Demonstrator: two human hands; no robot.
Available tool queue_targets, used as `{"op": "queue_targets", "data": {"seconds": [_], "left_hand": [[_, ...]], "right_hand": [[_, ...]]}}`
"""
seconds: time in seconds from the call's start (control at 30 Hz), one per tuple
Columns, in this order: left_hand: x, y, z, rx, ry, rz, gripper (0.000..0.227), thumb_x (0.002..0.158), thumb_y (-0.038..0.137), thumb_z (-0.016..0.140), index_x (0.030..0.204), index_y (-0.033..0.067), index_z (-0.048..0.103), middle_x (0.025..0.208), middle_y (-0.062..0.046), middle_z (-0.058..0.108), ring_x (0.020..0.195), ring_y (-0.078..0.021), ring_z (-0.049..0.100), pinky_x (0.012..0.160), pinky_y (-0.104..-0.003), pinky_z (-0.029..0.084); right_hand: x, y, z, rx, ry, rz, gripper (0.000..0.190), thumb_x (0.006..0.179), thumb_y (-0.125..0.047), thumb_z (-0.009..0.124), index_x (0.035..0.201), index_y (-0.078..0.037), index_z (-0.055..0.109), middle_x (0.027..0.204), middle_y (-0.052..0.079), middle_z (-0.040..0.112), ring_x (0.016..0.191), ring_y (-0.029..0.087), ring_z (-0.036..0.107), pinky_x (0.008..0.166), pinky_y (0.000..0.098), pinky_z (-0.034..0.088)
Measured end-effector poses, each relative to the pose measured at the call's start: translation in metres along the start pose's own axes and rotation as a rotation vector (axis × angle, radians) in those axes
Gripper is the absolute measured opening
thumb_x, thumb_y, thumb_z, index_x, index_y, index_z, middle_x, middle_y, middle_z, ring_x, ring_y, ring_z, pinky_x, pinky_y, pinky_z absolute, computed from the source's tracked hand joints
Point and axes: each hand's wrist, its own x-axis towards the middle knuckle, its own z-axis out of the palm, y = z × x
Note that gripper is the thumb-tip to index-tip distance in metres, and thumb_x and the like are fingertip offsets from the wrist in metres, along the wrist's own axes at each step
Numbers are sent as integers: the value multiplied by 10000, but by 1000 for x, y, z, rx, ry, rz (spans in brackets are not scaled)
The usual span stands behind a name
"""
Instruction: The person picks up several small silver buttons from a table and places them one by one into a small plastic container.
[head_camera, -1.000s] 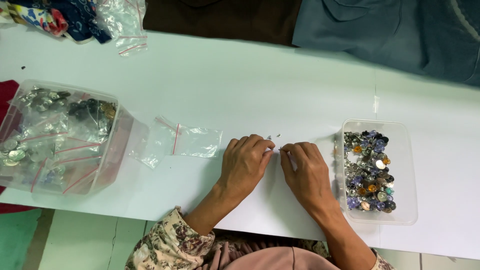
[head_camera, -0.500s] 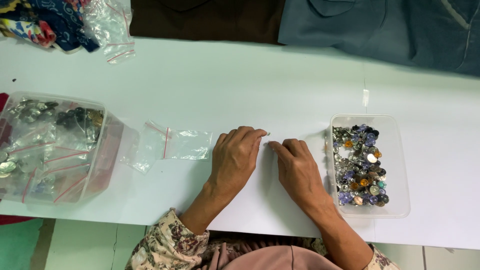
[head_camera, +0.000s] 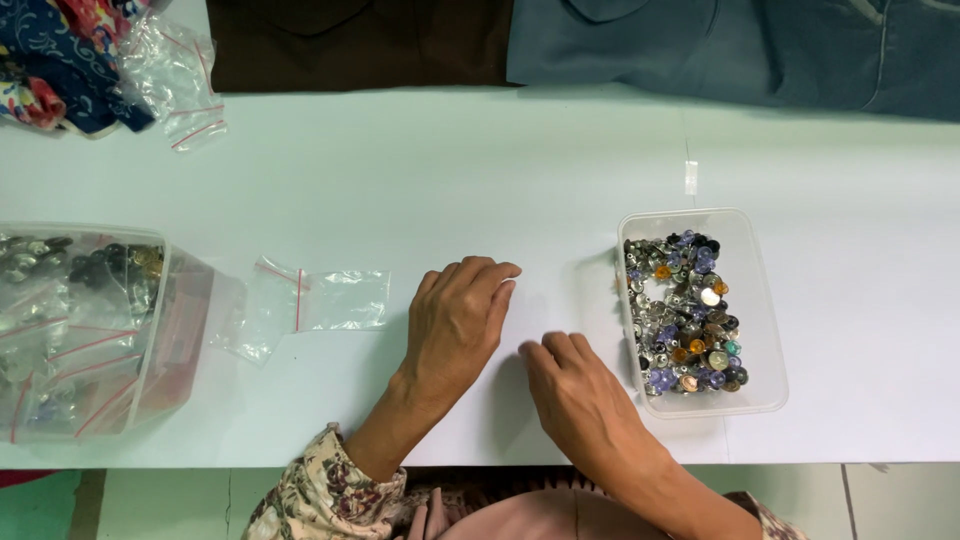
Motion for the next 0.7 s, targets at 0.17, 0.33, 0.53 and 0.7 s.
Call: {"op": "queue_targets", "data": {"seconds": [0.17, 0.33, 0.53, 0.7], "left_hand": [[24, 43, -4, -44, -22, 144, 229, 881, 50, 770, 1098, 102, 718, 977, -40, 691, 814, -246, 642, 709, -383, 452], [40, 89, 28, -105, -215, 329, 162, 888, -74, 679, 1019, 10, 725, 1068, -158, 706, 948, -305, 657, 812, -422, 484], [47, 127, 80, 478, -518, 370, 108, 794, 220, 739, 773, 321, 707, 1025, 3, 584, 994, -217, 504, 880, -360, 369], [52, 127, 104, 409, -485, 320, 151, 763, 211, 738, 860, 111, 797, 991, -132, 684, 998, -264, 549, 890, -445, 333]], "right_hand": [[-33, 16, -66, 248, 129, -28, 204, 940, -55, 643, 1133, -9, 692, 1041, 141, 695, 918, 252, 693, 822, 353, 598], [-40, 80, -83, -43, 333, 124, 181, 909, -89, 775, 1079, -26, 762, 1018, 129, 713, 911, 244, 681, 777, 366, 568], [-34, 131, -48, -217, 72, 251, 271, 771, 44, 687, 990, -101, 756, 1046, 37, 691, 865, 309, 574, 697, 408, 485], [-37, 142, -27, -450, -7, 334, 136, 778, -156, 760, 898, -220, 762, 1031, -60, 674, 1034, 188, 586, 758, 325, 468]]}}
